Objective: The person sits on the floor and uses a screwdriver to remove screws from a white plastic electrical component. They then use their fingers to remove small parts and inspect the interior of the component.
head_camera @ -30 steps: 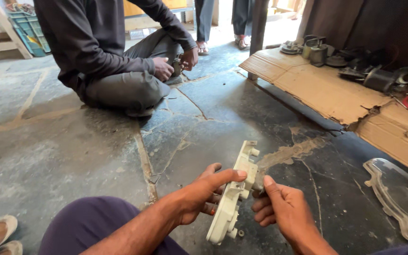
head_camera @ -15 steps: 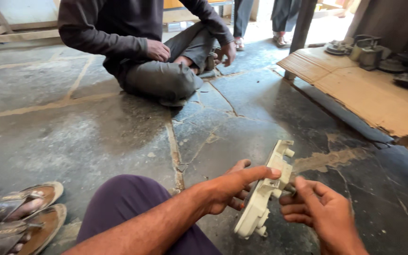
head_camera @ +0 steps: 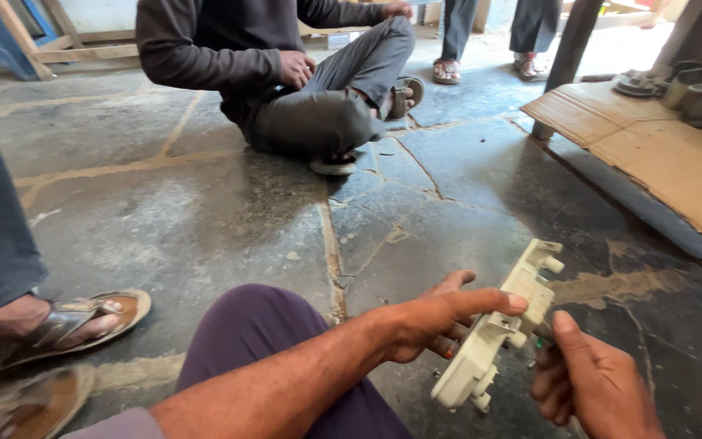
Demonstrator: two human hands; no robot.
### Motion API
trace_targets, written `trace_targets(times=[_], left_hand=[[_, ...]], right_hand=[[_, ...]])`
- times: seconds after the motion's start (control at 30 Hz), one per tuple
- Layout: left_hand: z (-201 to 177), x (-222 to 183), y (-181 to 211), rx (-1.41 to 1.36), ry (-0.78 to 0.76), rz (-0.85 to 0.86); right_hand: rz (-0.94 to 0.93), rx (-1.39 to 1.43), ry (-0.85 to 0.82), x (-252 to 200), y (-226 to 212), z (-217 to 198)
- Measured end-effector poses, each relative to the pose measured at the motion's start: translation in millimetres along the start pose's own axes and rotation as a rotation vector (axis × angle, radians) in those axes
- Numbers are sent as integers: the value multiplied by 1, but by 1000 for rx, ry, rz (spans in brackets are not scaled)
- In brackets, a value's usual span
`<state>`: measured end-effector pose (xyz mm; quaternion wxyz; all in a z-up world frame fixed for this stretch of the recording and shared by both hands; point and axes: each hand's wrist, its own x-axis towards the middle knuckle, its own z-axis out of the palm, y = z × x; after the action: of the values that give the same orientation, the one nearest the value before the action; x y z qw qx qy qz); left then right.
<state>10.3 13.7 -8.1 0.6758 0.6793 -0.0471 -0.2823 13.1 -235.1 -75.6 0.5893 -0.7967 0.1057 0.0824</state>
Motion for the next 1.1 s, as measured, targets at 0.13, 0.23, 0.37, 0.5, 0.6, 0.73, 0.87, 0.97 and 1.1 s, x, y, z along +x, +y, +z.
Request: trace_targets(times=[0.13,0.23,0.37,0.5,0.6,0.73,0.87,0.97,1.1], left_hand=[[-2,0,-5,17,-5,-6],[-4,2,-6,-2,-14,-30],[-5,-2,-13,20,13,3],[-7,0,-15,-13,5,-55],[-9,4,-19,5,-2,-39],[-8,13,-28,-118,-218,-53],[-8,16,-35,-269,-278,-62],[-8,15,-36,-260,-295,-61],[-8,9,-32,-186,-225,-57]], right_hand=[[73,-21,70,24,29,-3],[123,-2,56,48,33,-3],[303,160,42,63,30,1],[155,40,131,52,34,14],[-148,-155,214,42,36,18],[-479,-234,227,34,32,14],[-415,-327,141,27,15,-1],[-364,-311,148,14,-4,2],[-148,-312,281,0,-12,20]])
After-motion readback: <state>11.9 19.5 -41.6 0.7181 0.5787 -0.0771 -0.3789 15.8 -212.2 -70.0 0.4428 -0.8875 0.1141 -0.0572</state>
